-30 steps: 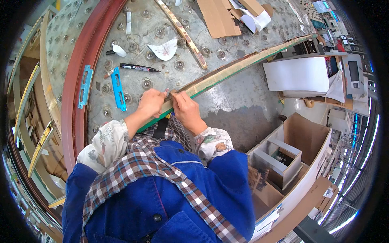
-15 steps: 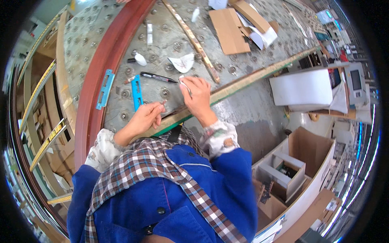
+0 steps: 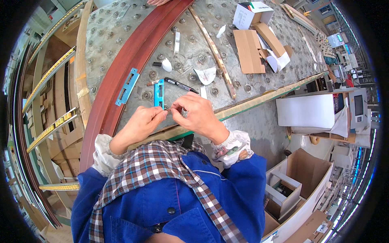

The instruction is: The person positions a blue metal bracket on a reddish-brown wooden plank and uses a small white tool to scrape or clean the bracket and the plank surface. The person repeatedly handles the bracket and tool, adjusting their positions on the plank.

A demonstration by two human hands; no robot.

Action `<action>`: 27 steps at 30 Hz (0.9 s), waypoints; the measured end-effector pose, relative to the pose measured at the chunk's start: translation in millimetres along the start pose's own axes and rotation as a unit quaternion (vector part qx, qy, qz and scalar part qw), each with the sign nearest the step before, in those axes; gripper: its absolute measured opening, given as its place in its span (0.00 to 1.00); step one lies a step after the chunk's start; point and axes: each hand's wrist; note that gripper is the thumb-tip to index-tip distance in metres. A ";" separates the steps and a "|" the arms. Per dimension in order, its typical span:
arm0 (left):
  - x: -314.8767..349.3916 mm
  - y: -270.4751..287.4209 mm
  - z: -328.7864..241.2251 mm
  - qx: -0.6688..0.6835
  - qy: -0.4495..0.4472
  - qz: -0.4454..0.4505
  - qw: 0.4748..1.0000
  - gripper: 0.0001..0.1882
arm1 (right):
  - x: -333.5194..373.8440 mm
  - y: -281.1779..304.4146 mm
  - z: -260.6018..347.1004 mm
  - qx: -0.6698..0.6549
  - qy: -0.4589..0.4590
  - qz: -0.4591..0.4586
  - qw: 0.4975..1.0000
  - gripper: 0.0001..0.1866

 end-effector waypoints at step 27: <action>23.7 49.4 -0.5 0.283 0.063 0.208 0.934 0.14 | 16.2 -25.5 18.7 -0.527 -0.138 0.113 0.831 0.03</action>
Point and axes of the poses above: each hand's wrist, its own x-axis away from the middle knuckle, its own y-axis out of the back of the hand, z = x × y, and after that the axes turned 3 degrees about -x, right-handed
